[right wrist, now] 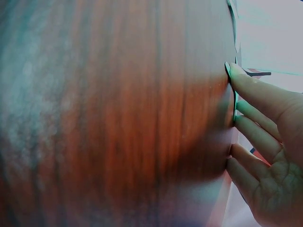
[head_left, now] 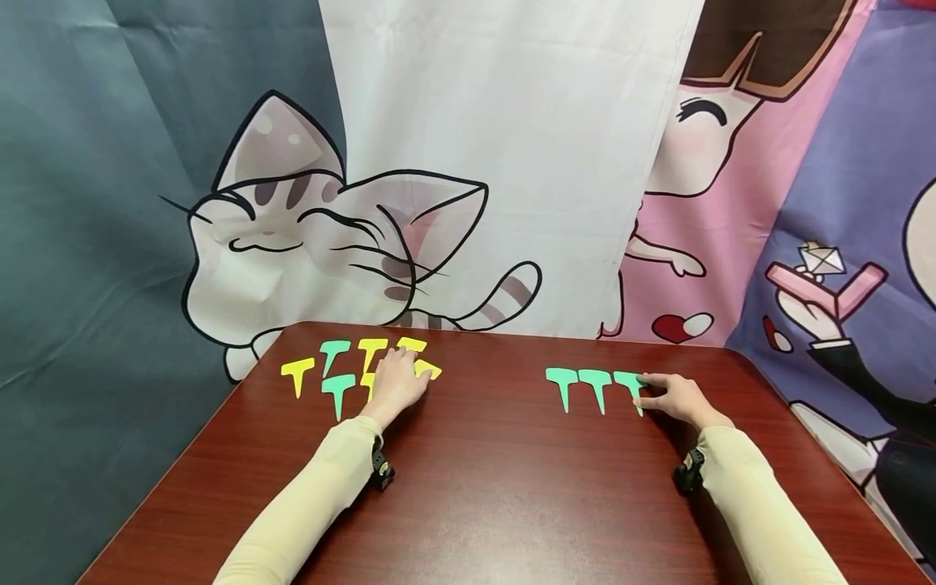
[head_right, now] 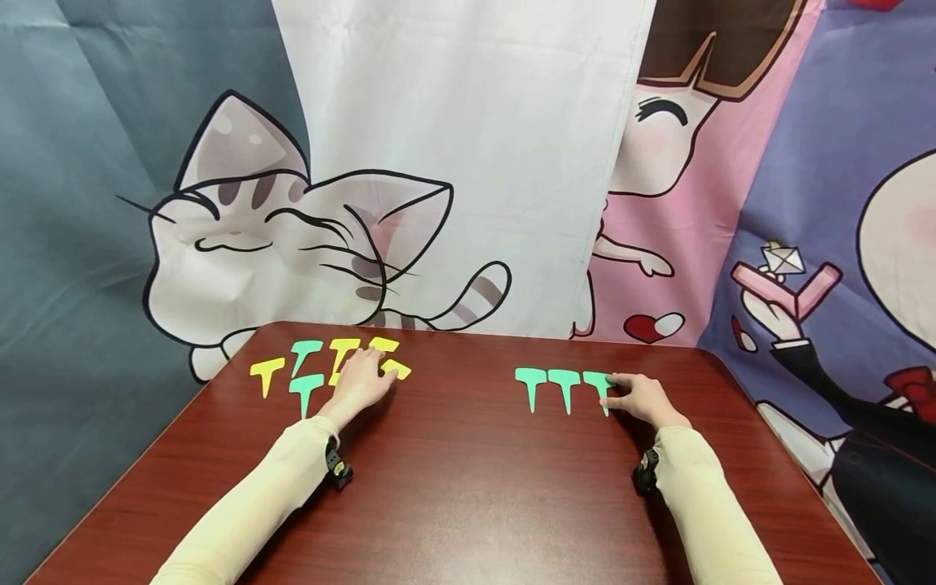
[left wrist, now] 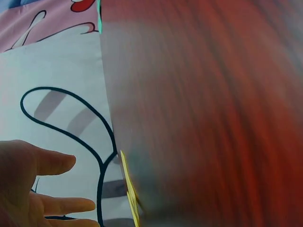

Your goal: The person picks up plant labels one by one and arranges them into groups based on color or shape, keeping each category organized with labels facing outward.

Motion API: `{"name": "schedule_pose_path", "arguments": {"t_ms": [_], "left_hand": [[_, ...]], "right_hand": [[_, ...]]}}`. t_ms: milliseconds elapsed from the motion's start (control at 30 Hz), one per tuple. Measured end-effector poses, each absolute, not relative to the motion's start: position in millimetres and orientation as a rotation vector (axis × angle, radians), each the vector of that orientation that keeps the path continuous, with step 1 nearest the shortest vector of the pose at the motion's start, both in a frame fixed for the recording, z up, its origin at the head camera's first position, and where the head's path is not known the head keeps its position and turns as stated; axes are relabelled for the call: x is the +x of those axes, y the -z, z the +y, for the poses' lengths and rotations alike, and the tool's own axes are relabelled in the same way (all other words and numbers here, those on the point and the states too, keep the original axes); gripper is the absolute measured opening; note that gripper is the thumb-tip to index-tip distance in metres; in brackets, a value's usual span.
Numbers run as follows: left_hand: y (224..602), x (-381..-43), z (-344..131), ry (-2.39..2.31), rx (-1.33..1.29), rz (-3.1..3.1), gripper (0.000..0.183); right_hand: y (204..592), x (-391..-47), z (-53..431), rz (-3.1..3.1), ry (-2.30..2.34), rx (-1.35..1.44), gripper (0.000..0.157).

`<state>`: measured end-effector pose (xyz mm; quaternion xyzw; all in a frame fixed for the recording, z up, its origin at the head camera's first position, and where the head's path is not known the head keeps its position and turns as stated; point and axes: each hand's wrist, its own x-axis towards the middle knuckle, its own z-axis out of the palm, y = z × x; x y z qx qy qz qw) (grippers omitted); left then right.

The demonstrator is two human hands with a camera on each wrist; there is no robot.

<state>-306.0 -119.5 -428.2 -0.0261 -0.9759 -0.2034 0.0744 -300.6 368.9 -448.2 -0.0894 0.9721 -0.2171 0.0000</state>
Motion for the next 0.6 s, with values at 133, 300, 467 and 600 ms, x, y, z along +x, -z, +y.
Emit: {"name": "schedule_pose_path", "arguments": {"t_ms": [133,300,467,600], "left_hand": [[429,-305,-131,0.565,-0.078,-2.934,0.054],[428,-302,-145,0.542,-0.067,-2.963,0.055],[429,-301,-160,0.538,-0.051,-2.973,0.052],[428,-298,-171,0.511,-0.043,-2.980,0.051]], "right_hand": [[448,-300,369,3.050,0.683,-0.277,0.066],[449,-301,369,3.052,0.682,-0.275,0.066],[449,-301,369,3.056,0.679,-0.286,0.066],[448,-301,369,3.055,0.679,-0.284,0.065]]}}
